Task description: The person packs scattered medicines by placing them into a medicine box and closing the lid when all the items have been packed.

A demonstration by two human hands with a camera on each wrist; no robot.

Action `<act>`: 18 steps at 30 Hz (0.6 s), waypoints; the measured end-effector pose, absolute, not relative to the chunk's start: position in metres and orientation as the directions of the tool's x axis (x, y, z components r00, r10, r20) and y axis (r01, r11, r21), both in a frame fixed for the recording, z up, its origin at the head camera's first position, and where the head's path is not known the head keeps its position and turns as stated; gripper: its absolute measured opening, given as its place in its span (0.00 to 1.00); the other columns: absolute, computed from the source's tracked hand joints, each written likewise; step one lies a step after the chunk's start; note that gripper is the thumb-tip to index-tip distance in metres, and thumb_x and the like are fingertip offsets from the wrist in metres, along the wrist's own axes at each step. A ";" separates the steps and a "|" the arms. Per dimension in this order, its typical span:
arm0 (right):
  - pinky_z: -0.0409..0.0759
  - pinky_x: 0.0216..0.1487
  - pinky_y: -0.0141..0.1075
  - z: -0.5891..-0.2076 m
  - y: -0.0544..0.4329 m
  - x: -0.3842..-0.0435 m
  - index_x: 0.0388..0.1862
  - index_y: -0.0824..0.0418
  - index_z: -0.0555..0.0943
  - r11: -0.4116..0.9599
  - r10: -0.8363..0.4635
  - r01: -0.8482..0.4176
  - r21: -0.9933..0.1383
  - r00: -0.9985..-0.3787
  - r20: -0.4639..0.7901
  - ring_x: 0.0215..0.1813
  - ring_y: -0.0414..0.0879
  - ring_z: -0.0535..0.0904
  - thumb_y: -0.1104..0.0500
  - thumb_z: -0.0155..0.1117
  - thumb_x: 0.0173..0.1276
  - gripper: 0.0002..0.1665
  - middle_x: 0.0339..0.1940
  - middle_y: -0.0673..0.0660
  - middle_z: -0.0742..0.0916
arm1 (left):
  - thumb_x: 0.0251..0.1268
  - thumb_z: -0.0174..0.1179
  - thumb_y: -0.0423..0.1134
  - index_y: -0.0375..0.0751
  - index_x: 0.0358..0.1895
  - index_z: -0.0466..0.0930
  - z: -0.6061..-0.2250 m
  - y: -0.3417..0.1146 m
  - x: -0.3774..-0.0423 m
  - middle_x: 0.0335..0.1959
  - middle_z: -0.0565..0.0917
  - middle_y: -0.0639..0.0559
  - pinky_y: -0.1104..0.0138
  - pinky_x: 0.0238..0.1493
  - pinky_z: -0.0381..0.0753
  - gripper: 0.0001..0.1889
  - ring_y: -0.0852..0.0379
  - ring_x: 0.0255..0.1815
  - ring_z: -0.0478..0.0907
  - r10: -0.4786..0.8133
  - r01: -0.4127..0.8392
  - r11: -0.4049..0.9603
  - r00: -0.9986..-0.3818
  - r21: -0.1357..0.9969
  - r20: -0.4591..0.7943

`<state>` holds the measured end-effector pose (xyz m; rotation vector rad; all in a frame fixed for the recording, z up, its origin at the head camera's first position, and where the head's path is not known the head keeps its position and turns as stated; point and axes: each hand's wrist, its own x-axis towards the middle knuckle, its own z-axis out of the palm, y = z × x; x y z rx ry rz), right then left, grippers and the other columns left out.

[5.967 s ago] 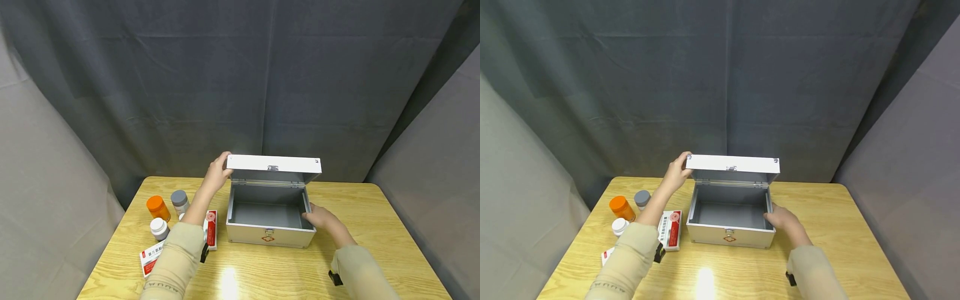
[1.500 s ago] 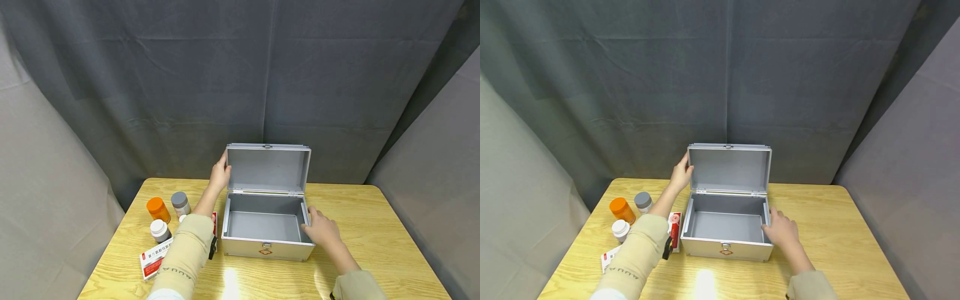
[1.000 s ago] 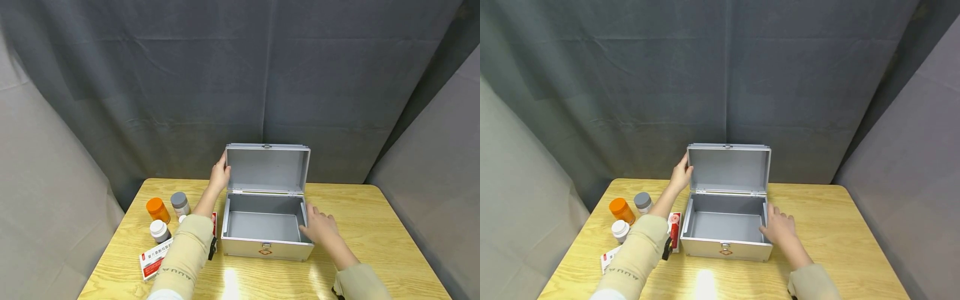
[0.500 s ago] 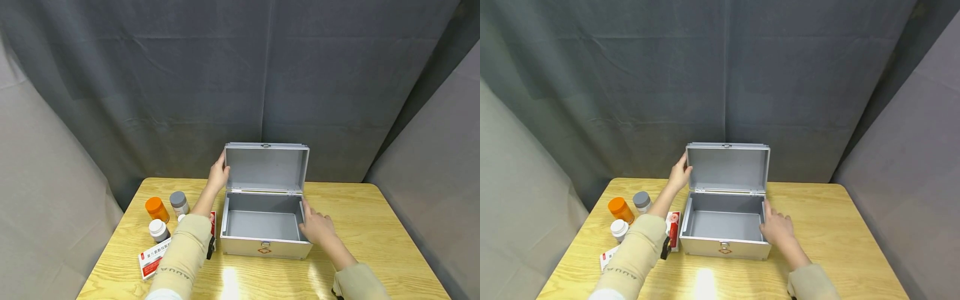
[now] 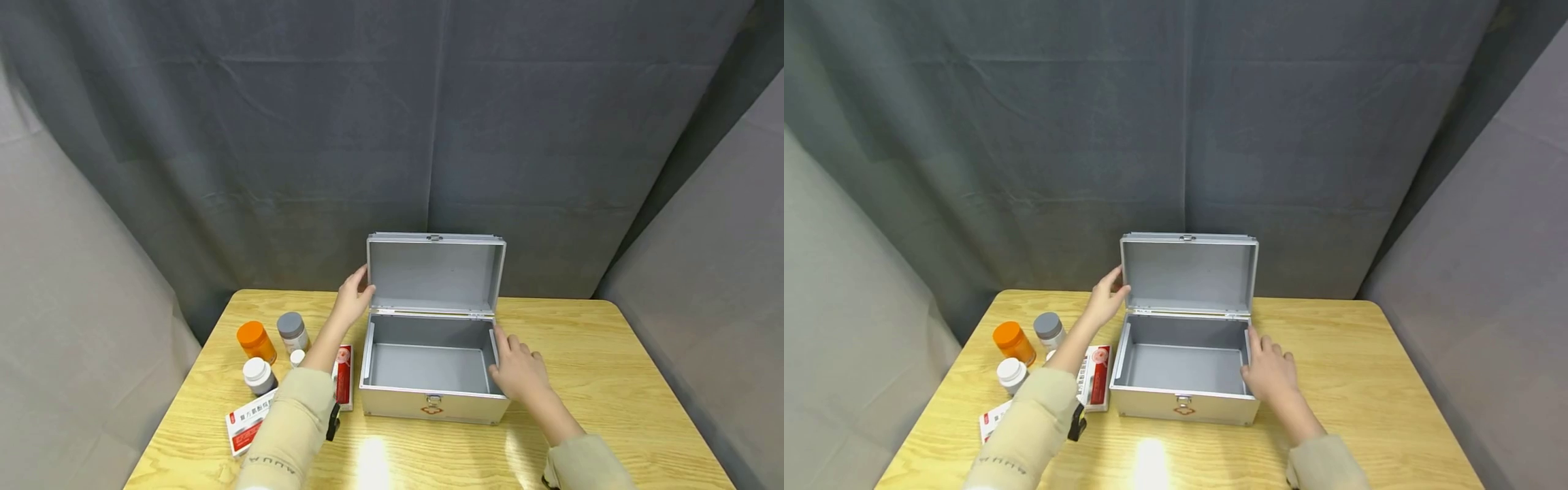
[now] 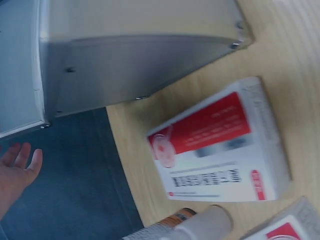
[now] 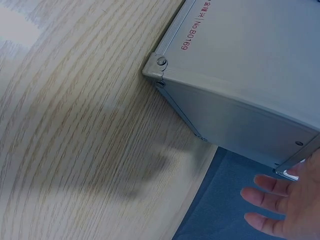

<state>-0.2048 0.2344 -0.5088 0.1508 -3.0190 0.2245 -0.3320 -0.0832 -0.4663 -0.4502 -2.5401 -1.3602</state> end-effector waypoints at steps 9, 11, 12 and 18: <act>0.70 0.41 0.58 -0.510 0.234 -0.203 0.69 0.64 0.53 0.983 -0.079 -0.098 -0.157 -0.989 0.123 0.46 0.63 0.74 0.51 0.58 0.57 0.44 0.50 0.68 0.74 | 0.65 0.51 0.34 0.29 0.60 0.66 -0.488 -0.095 -0.310 0.55 0.73 0.35 0.53 0.49 0.74 0.21 0.41 0.48 0.75 0.181 0.377 0.475 -0.926 0.795 0.331; 0.70 0.41 0.58 -0.510 0.234 -0.202 0.68 0.64 0.53 0.983 -0.075 -0.095 -0.159 -0.989 0.126 0.46 0.63 0.74 0.51 0.58 0.56 0.44 0.50 0.69 0.74 | 0.65 0.52 0.34 0.30 0.59 0.67 -0.491 -0.097 -0.304 0.54 0.74 0.36 0.52 0.50 0.73 0.21 0.41 0.48 0.75 0.177 0.376 0.476 -0.926 0.795 0.332; 0.70 0.41 0.58 -0.510 0.234 -0.202 0.68 0.64 0.53 0.983 -0.074 -0.094 -0.159 -0.989 0.127 0.46 0.63 0.74 0.51 0.58 0.57 0.44 0.50 0.69 0.74 | 0.65 0.52 0.34 0.30 0.59 0.67 -0.492 -0.099 -0.302 0.53 0.74 0.36 0.52 0.51 0.73 0.20 0.40 0.49 0.75 0.175 0.376 0.479 -0.926 0.794 0.333; 0.69 0.42 0.59 -0.509 0.233 -0.201 0.68 0.65 0.53 0.983 -0.066 -0.085 -0.165 -0.991 0.118 0.47 0.64 0.73 0.51 0.58 0.57 0.44 0.50 0.69 0.74 | 0.62 0.54 0.32 0.31 0.57 0.70 -0.500 -0.110 -0.289 0.52 0.76 0.37 0.51 0.54 0.70 0.19 0.40 0.51 0.72 0.155 0.364 0.542 -0.929 0.758 0.335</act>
